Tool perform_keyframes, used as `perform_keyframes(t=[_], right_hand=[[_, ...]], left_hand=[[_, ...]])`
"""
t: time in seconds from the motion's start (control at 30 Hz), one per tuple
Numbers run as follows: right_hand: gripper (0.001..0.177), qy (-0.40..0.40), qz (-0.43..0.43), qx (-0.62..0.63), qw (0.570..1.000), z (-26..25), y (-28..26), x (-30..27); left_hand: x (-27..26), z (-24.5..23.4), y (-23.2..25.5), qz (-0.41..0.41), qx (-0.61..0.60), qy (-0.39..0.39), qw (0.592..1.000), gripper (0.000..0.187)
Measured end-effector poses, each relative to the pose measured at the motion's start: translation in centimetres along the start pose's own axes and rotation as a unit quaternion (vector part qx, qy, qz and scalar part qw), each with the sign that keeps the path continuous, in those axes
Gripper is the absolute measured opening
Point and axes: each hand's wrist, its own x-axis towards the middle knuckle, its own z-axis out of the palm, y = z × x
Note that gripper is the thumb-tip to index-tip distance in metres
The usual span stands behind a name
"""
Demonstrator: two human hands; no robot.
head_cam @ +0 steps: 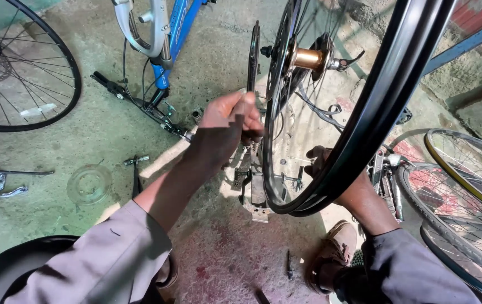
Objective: The person is sitting on the floor in a workshop, using a spoke wrench to tighten the nipples on a bicycle wheel mounted on a truing stand. They rotate the wheel and adjust the spokes to true the rim.
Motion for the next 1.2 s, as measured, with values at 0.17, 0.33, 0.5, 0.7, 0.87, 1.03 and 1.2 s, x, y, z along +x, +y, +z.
perform_keyframes(t=[0.17, 0.33, 0.5, 0.7, 0.87, 1.03, 1.2], right_hand=[[0.038, 0.004, 0.0, -0.019, 1.0, 0.3, 0.0, 0.2], [0.038, 0.005, 0.004, -0.037, 0.999, 0.4, 0.3, 0.3], [0.039, 0.004, 0.006, -0.064, 0.998, 0.5, 0.7, -0.1], [0.04, 0.002, 0.012, -0.089, 0.996, 0.6, 0.9, 0.1], [0.041, 0.003, 0.015, -0.109, 0.994, 0.6, 1.2, 0.0], [0.041, 0.0, 0.019, -0.128, 0.992, 0.7, 1.5, 0.0], [0.042, -0.002, 0.023, -0.154, 0.988, 0.8, 1.6, 0.3]], left_hand=[[-2.4, -1.4, -2.5, -0.169, 0.414, -0.038, 0.893, 0.031], [-2.1, -2.5, -5.6, -0.137, 0.575, -0.113, 0.798, 0.041], [-2.2, -2.4, -7.4, -0.042, 0.65, -0.124, 0.749, 0.044], [-2.4, -1.3, -5.4, -0.063, 0.662, -0.126, 0.736, 0.044], [-2.2, -1.6, -6.0, -0.074, 0.657, -0.142, 0.737, 0.045], [-2.4, -1.3, -6.5, -0.079, 0.659, -0.15, 0.733, 0.046], [-2.5, -1.0, -7.1, -0.086, 0.663, -0.16, 0.726, 0.045]])
